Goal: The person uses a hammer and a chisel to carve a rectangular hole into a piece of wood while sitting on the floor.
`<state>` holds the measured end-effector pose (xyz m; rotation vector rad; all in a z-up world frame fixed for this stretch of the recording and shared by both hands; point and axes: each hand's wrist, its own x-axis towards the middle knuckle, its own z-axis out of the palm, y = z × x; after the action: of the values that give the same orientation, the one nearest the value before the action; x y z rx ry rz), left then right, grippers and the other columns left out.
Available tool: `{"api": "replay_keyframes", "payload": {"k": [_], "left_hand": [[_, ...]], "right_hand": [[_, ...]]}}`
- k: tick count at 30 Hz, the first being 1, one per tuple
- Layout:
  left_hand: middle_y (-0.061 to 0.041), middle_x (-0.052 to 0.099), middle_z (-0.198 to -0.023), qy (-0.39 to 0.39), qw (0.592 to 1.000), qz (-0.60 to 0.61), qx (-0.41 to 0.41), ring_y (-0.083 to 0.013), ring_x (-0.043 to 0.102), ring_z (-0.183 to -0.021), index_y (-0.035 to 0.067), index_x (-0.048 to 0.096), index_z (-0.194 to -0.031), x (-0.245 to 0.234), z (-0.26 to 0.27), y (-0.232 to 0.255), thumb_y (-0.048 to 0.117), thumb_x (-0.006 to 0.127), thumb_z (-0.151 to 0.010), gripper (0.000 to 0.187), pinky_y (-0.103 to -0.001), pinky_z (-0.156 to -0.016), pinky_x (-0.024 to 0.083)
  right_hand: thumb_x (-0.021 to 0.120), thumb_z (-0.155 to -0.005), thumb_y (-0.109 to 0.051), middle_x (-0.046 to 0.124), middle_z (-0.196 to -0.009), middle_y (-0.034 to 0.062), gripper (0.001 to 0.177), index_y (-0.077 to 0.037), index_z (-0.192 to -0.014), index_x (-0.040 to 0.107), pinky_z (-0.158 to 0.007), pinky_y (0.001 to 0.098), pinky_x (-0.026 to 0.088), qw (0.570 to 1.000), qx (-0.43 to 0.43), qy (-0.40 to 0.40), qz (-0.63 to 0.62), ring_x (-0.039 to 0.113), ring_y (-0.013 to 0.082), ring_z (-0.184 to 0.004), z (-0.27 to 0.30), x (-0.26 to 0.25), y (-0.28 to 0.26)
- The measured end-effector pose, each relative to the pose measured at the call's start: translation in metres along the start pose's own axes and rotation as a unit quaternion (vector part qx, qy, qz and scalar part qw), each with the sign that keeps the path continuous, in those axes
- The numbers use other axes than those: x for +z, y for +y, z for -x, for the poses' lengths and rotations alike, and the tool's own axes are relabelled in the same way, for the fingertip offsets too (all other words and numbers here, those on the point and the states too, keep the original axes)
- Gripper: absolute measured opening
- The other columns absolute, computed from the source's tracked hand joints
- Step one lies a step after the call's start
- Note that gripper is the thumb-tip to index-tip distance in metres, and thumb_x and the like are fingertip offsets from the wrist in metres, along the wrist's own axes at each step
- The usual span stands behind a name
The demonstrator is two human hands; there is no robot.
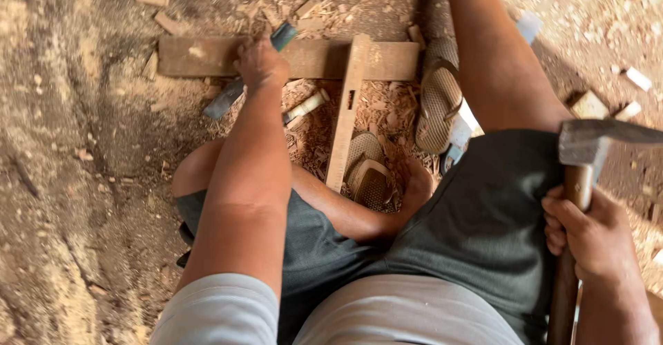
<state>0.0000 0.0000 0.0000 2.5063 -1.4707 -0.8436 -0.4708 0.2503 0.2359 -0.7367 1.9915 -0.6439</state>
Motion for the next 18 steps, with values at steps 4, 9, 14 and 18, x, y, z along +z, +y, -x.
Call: {"api": "replay_keyframes", "payload": {"k": [4,9,14,18], "left_hand": [[-0.012,0.060,-0.129,-0.017,0.999,0.033,0.003,-0.0285,0.057,-0.121,0.011,0.052,-0.139,0.000,-0.001,0.011,0.016,0.067,-0.093,0.049,-0.051,-0.110,0.042],[-0.011,0.066,-0.089,0.025,0.917,0.351,0.187,-0.0135,0.071,-0.059,0.004,0.058,-0.122,-0.021,0.000,0.076,-0.003,0.053,-0.077,0.045,-0.026,-0.050,0.063],[0.003,0.064,-0.051,0.127,0.870,0.278,0.387,-0.0039,0.055,-0.040,0.011,0.074,-0.083,-0.046,0.014,0.111,0.023,0.061,-0.100,0.025,-0.022,-0.038,0.047],[0.006,0.066,-0.053,0.125,0.814,0.420,0.381,-0.0043,0.057,-0.043,0.016,0.078,-0.084,-0.045,0.029,0.120,0.038,0.066,-0.100,0.029,-0.024,-0.041,0.047]], "right_hand": [[0.061,-0.100,-0.003,0.047,-0.072,0.0053,0.006,-0.001,-0.101,0.055,-0.045,0.0312,0.034,1.000,0.001,0.006,-0.014,0.041,0.0138,-0.052,-0.012,-0.016,0.011],[0.058,-0.103,-0.004,0.048,-0.071,0.0064,0.003,-0.003,-0.104,0.056,-0.044,0.0331,0.038,1.000,0.007,0.000,-0.004,0.043,0.0144,-0.050,-0.027,-0.033,0.018],[0.060,-0.102,-0.003,0.049,-0.069,0.0061,0.005,-0.005,-0.103,0.055,-0.041,0.0319,0.037,0.999,-0.028,0.032,0.016,0.044,0.0135,-0.049,-0.024,-0.031,0.014],[0.060,-0.100,0.001,0.049,-0.068,0.0083,0.008,-0.003,-0.094,0.056,-0.042,0.0312,0.034,0.998,-0.039,0.051,0.007,0.042,0.0137,-0.047,-0.021,-0.023,0.011]]}}
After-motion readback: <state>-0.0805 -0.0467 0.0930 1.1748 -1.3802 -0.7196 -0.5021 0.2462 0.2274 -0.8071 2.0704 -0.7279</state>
